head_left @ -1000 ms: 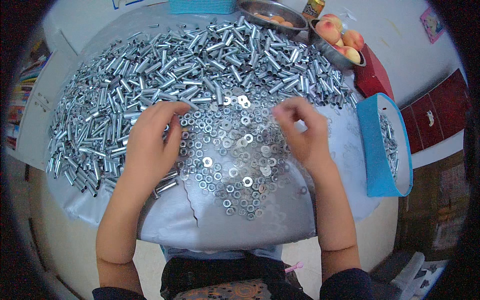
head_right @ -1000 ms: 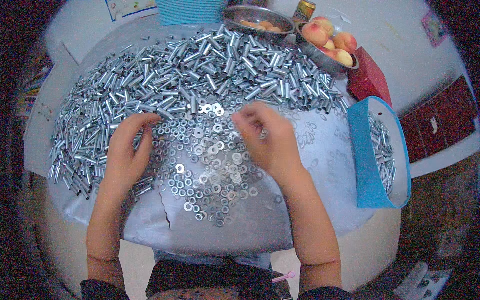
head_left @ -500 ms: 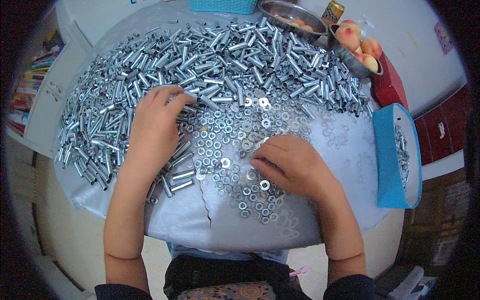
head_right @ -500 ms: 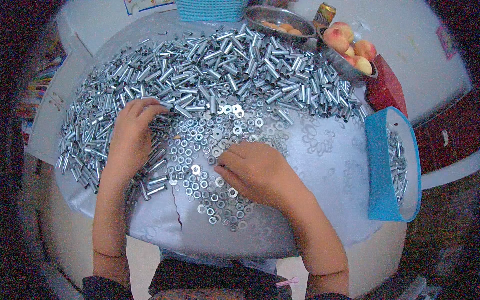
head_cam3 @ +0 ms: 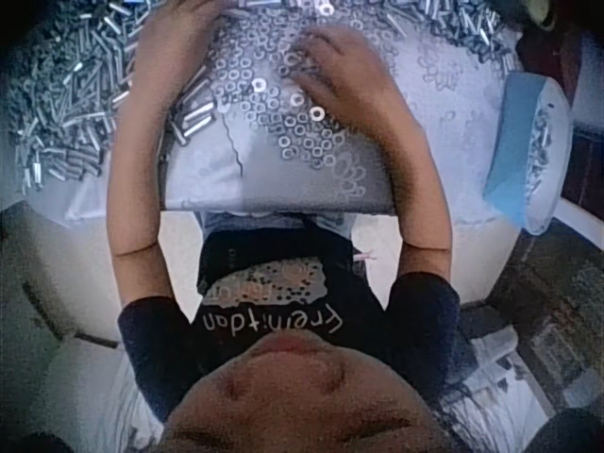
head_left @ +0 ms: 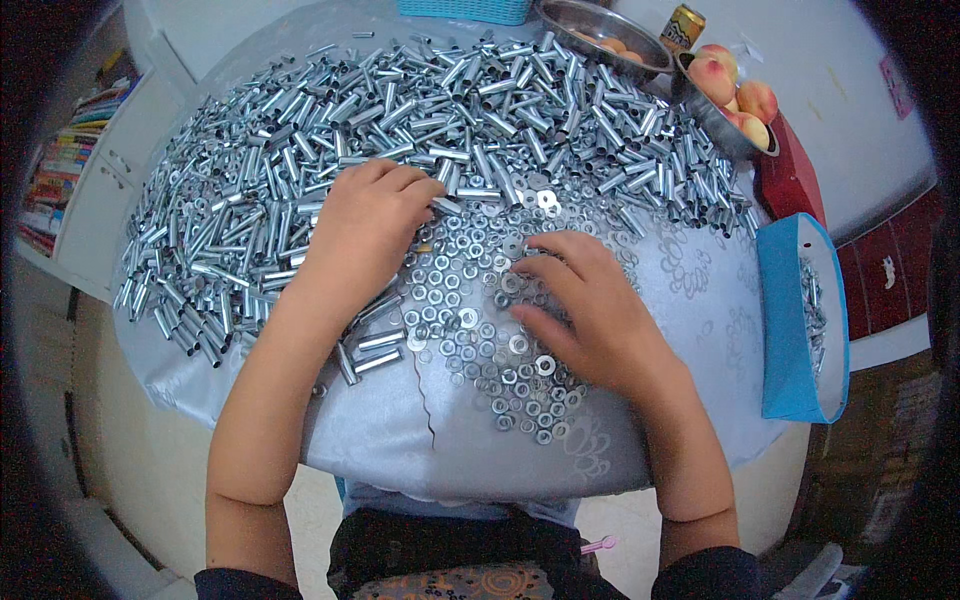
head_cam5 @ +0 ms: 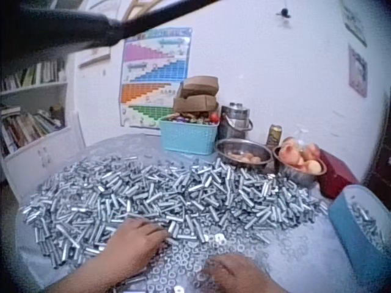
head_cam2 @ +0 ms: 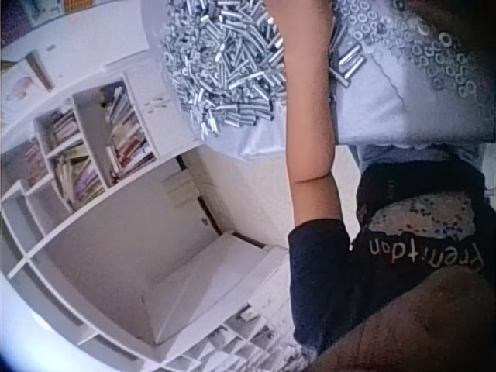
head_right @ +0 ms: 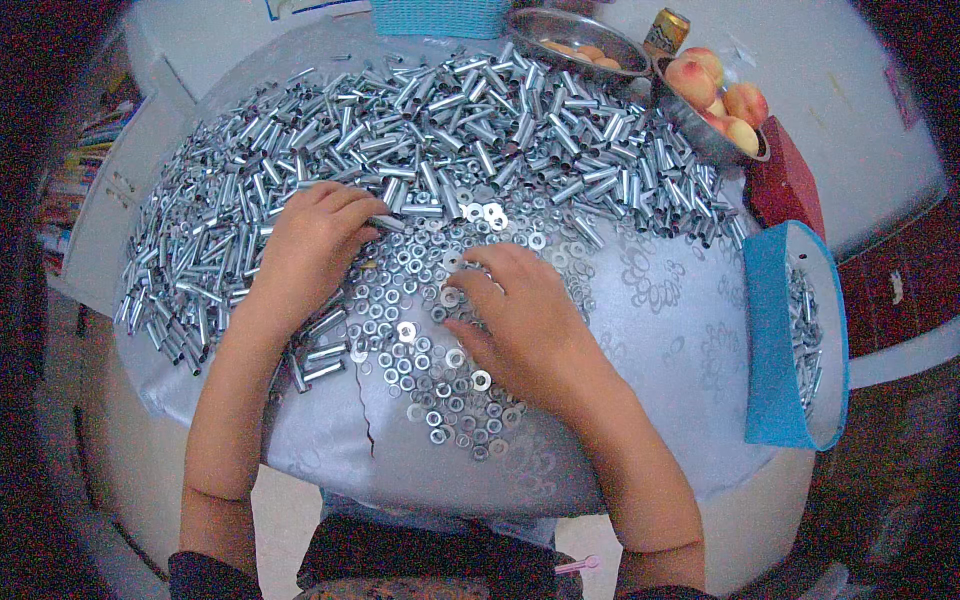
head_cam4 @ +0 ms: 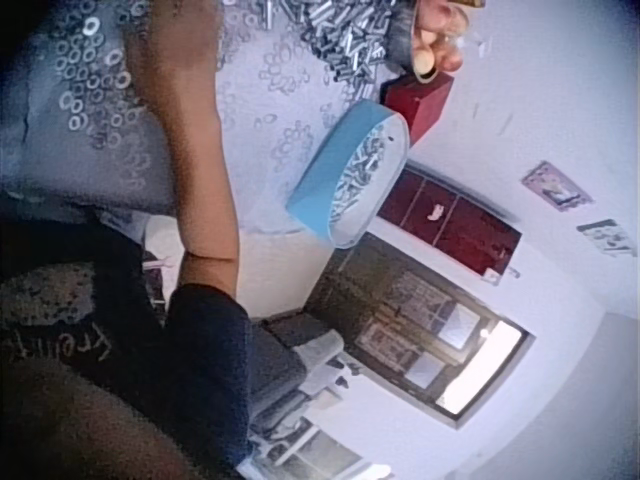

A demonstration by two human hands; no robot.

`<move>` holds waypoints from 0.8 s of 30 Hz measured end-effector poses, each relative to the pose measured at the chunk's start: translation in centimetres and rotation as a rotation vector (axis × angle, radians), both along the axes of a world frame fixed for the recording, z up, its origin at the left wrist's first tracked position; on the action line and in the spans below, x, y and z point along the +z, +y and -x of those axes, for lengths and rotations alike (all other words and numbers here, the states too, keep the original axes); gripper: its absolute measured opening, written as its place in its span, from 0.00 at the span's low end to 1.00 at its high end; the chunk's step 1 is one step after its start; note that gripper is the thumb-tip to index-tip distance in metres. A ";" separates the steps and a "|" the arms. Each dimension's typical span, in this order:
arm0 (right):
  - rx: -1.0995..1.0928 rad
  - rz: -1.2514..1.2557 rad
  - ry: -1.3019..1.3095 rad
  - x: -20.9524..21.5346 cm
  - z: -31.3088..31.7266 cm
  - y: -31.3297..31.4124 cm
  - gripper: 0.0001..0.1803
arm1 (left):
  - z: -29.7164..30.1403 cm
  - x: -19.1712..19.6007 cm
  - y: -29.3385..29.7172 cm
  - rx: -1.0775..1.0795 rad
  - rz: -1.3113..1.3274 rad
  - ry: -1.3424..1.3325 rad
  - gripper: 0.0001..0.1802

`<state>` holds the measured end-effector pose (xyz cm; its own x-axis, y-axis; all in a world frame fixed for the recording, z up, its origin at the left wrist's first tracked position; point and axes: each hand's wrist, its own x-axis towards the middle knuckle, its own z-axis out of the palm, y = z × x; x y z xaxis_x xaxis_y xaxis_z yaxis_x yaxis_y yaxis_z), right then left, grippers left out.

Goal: The person repeatedly picks up cylindrical metal sleeves and washers from a large pile on a table, threads the washers onto the sleeves, and places the assembled units into a blue container. The task continues throughout the clip with consistent hand movements.

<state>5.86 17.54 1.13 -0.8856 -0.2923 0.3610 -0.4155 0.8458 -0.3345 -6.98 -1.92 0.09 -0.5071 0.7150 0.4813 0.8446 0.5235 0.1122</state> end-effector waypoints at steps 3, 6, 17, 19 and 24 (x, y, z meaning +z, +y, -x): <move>0.031 -0.015 0.009 -0.2 0.2 0.2 0.16 | 0.1 0.1 0.0 0.003 -0.011 -0.002 0.10; 0.120 -0.041 -0.001 0.1 -0.2 -0.4 0.16 | -0.2 -0.1 0.0 0.003 -0.086 -0.016 0.09; 0.400 -0.007 -0.038 -2.2 -2.0 -6.5 0.16 | -0.6 1.2 -0.7 0.102 -0.319 -0.019 0.08; 0.401 -0.019 -0.039 -2.2 -2.0 -6.7 0.17 | -0.5 1.4 -0.9 0.091 -0.368 -0.025 0.08; 0.352 -0.083 -0.002 -1.5 -1.4 -7.1 0.25 | 0.2 1.1 -1.5 0.126 -0.410 -0.042 0.08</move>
